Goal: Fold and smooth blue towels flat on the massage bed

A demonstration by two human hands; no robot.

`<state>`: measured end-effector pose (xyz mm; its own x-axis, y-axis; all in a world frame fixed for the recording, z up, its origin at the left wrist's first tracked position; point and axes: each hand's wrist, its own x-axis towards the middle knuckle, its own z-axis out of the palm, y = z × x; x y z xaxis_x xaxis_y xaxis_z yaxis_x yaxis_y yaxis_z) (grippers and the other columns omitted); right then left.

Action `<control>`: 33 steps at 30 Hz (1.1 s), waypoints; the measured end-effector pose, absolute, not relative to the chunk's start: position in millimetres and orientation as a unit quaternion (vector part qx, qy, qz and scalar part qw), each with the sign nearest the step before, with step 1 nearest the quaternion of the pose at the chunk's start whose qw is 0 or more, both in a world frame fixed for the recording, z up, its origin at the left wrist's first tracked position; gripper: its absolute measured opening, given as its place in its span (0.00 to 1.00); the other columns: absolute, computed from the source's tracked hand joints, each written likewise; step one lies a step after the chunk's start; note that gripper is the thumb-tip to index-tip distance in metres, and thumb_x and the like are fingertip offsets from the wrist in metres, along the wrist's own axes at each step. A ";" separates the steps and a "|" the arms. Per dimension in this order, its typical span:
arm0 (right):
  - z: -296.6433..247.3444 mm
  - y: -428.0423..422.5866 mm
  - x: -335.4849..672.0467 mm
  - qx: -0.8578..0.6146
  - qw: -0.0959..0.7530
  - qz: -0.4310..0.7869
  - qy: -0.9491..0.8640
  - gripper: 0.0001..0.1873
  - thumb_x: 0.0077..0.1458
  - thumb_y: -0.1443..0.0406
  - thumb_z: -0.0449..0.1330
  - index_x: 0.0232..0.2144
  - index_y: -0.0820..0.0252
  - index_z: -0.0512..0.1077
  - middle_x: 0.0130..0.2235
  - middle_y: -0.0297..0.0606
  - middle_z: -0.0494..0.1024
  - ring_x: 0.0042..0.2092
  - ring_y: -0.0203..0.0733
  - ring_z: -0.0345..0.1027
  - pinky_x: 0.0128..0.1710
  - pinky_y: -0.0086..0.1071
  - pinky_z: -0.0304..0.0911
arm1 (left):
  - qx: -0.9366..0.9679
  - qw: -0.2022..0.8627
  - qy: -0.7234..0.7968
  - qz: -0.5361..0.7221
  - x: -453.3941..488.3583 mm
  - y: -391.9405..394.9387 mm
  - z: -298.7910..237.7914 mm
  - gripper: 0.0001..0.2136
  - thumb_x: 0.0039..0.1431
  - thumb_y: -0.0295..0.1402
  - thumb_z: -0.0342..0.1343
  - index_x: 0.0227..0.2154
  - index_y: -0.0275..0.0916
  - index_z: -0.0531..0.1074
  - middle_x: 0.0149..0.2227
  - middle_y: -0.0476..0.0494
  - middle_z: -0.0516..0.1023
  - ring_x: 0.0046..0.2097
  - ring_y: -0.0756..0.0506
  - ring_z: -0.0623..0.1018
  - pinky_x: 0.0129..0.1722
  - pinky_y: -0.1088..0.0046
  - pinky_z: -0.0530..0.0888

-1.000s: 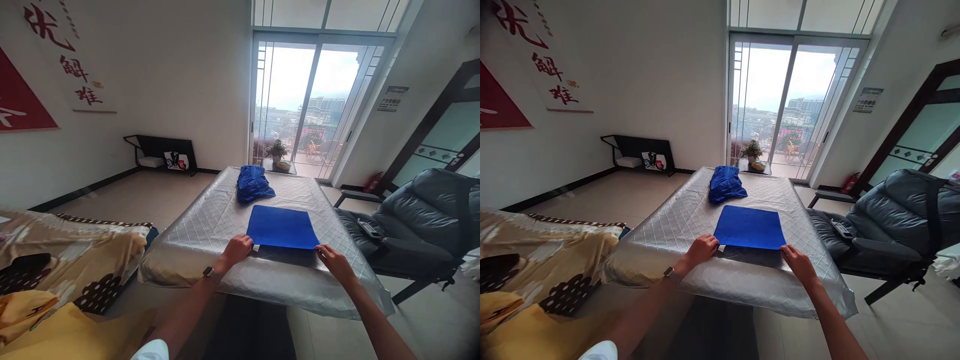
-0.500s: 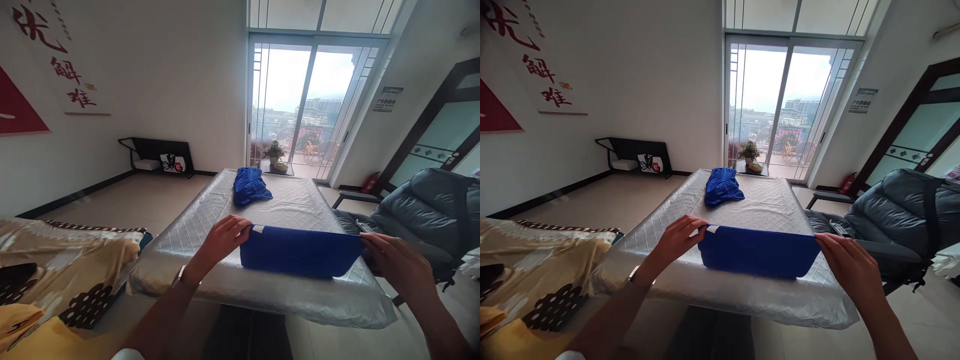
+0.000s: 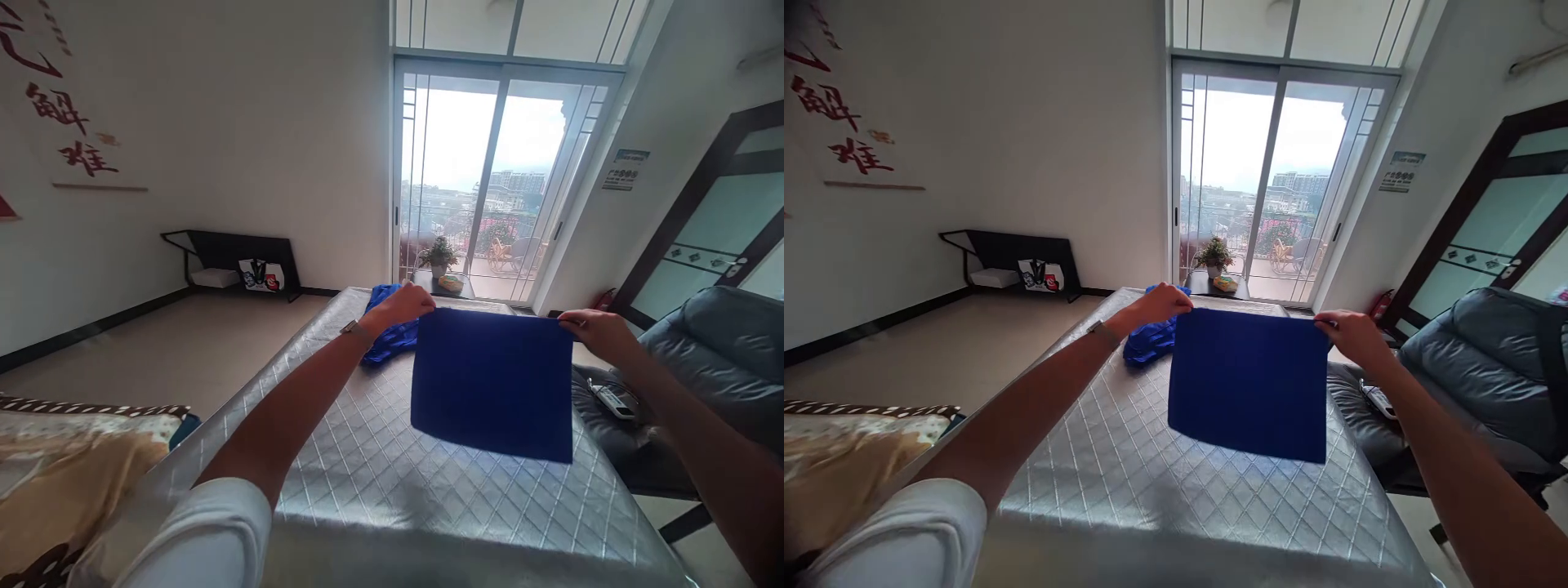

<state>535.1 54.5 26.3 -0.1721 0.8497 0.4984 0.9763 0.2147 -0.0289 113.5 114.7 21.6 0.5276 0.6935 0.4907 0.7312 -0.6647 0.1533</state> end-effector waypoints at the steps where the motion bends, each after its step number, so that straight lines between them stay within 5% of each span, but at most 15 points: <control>1: 37.3 79.4 534.3 -0.623 0.229 -0.167 -0.729 0.13 0.61 0.61 0.63 0.43 0.64 0.80 0.38 0.42 0.83 0.36 0.39 0.73 0.38 0.30 0.58 | -0.863 0.053 -0.418 -0.280 121.8 138.2 28.7 0.09 0.62 0.31 0.55 0.36 0.40 0.82 0.37 0.48 0.84 0.40 0.47 0.80 0.43 0.74 0.72; 5: 61.2 149.5 533.9 -0.602 0.342 -0.233 -0.683 0.21 0.66 0.57 0.56 0.46 0.71 0.78 0.40 0.45 0.82 0.39 0.37 0.72 0.41 0.30 0.55 | -0.795 0.129 -0.439 -0.399 144.4 206.1 33.7 0.14 0.68 0.34 0.48 0.45 0.39 0.79 0.45 0.41 0.82 0.47 0.43 0.78 0.49 0.68 0.71; 8: 30.4 186.6 541.2 -0.596 0.365 -0.238 -0.675 0.20 0.65 0.57 0.57 0.46 0.68 0.78 0.43 0.46 0.82 0.41 0.39 0.72 0.44 0.31 0.57 | -0.769 0.155 -0.438 -0.439 156.7 234.3 -7.7 0.13 0.68 0.33 0.49 0.47 0.40 0.77 0.47 0.42 0.81 0.51 0.43 0.76 0.52 0.67 0.71; 14: -148.1 245.2 562.2 -0.675 0.309 -0.139 -0.655 0.10 0.58 0.65 0.59 0.39 0.62 0.79 0.37 0.42 0.83 0.38 0.45 0.76 0.41 0.34 0.65 | -0.844 0.097 -0.434 -0.299 190.5 259.3 -169.1 0.11 0.66 0.29 0.50 0.43 0.39 0.77 0.44 0.41 0.80 0.49 0.43 0.75 0.53 0.65 0.71; 18: -240.3 249.2 574.9 -0.685 0.284 -0.094 -0.665 0.11 0.57 0.64 0.56 0.37 0.58 0.79 0.42 0.41 0.82 0.41 0.46 0.76 0.43 0.36 0.68 | -0.869 0.055 -0.443 -0.214 201.7 263.1 -234.6 0.08 0.64 0.29 0.52 0.37 0.37 0.78 0.39 0.40 0.79 0.46 0.42 0.76 0.48 0.65 0.73; 33: -257.4 242.2 578.8 -0.675 0.231 -0.179 -0.677 0.17 0.56 0.60 0.51 0.37 0.57 0.79 0.43 0.44 0.80 0.44 0.50 0.70 0.48 0.42 0.64 | -0.845 0.048 -0.490 -0.207 187.3 249.4 -220.2 0.09 0.60 0.28 0.54 0.41 0.39 0.75 0.44 0.40 0.77 0.48 0.42 0.75 0.50 0.67 0.71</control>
